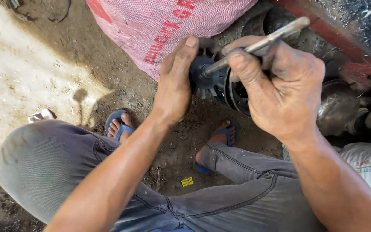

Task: Cleaning and deburring a metal turbine component using a hand file and a brush.

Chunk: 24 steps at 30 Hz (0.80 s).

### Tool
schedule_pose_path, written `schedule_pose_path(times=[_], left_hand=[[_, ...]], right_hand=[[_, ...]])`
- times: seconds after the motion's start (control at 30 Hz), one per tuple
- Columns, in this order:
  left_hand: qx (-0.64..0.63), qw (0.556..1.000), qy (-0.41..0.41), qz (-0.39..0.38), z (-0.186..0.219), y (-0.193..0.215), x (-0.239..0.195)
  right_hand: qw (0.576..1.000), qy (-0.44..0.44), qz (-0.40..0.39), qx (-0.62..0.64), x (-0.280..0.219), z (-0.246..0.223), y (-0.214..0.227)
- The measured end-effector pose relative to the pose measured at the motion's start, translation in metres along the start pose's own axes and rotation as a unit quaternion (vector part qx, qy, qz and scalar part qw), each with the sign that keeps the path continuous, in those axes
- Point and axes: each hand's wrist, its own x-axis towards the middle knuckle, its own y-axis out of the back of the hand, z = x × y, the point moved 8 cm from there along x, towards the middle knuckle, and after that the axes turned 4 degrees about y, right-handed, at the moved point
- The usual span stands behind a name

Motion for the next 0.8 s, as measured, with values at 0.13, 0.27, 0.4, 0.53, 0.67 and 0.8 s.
schedule_pose_path(times=[0.13, 0.27, 0.4, 0.53, 0.67, 0.8], left_hand=[[-0.302, 0.953, -0.016, -0.008, -0.02, -0.004, -0.008], [-0.397, 0.904, 0.159, 0.022, -0.061, -0.005, 0.003], [-0.563, 0.82, 0.1, -0.018, -0.055, 0.009, 0.018], [-0.581, 0.813, 0.036, -0.033, -0.055, 0.017, 0.031], [-0.658, 0.738, 0.007, -0.152, -0.029, 0.008, 0.009], [-0.663, 0.729, 0.072, -0.154, -0.04, 0.0, 0.013]], right_hand=[[0.998, 0.008, -0.057, -0.03, 0.0, -0.004, -0.011], [0.989, 0.03, -0.143, -0.002, 0.0, -0.023, -0.018], [0.963, -0.017, -0.211, -0.165, -0.019, -0.011, -0.008], [0.948, -0.001, -0.263, -0.179, -0.033, -0.008, -0.027], [0.872, -0.104, -0.345, -0.331, -0.045, 0.018, -0.036], [0.91, 0.01, -0.289, -0.297, -0.04, 0.0, -0.039]])
